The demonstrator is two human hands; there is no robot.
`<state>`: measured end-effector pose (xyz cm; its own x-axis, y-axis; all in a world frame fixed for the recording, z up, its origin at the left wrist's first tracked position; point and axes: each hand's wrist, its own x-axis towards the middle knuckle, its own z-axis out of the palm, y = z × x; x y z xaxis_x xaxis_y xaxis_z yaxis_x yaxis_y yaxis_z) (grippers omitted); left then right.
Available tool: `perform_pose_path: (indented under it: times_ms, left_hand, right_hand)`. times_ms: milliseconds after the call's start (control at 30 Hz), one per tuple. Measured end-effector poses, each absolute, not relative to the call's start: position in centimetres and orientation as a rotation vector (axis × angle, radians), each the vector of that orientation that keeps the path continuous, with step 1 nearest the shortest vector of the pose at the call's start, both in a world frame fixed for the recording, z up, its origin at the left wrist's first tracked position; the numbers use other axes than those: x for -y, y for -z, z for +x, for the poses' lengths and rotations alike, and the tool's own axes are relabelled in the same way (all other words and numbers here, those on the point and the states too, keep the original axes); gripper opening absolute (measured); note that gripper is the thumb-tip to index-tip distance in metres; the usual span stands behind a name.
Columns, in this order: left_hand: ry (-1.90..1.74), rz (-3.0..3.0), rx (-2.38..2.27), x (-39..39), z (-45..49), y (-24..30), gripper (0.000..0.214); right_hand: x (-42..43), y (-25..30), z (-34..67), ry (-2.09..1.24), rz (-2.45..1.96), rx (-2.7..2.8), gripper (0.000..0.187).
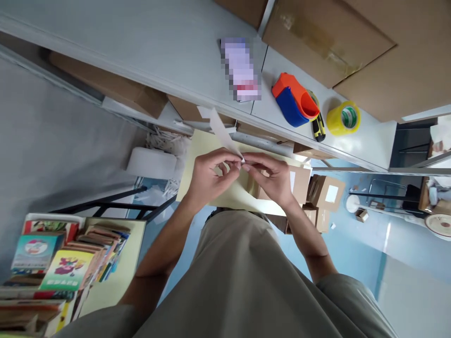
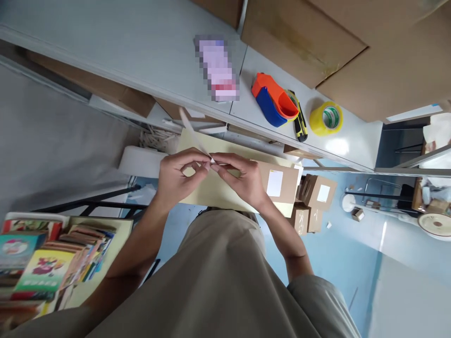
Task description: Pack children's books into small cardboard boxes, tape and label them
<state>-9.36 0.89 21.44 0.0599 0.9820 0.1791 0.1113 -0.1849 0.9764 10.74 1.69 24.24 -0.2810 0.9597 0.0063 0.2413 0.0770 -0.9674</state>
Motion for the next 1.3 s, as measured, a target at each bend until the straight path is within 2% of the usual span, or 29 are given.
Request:
perform_pose_path:
  times_ms: [567, 767, 933, 1067, 1300]
  left_hand:
    - [-1.188, 1.545, -1.134, 3.4, -10.0, -19.5, 0.017]
    - [-1.153, 1.556, -1.151, 4.4, -10.3, -18.6, 0.022]
    - [-1.166, 1.557, -1.161, 5.1, -10.4, -18.1, 0.015]
    - [-1.044, 1.501, -1.274, 4.8, -10.6, -15.1, 0.005]
    - [-0.593, 1.191, -1.733, 1.1, -17.8, -7.3, 0.006]
  right_hand:
    - [2.9, -22.6, 11.0, -1.413, -1.403, 1.495, 0.054]
    - [4.0, -21.5, 10.8, -1.406, -1.408, 1.504, 0.051]
    - [4.4, -20.3, 10.5, -1.406, -1.414, 1.553, 0.048]
    - [4.1, -19.2, 11.0, -1.281, -1.524, 1.595, 0.041]
    - [4.2, -19.3, 15.1, -1.024, -1.726, 1.434, 0.031]
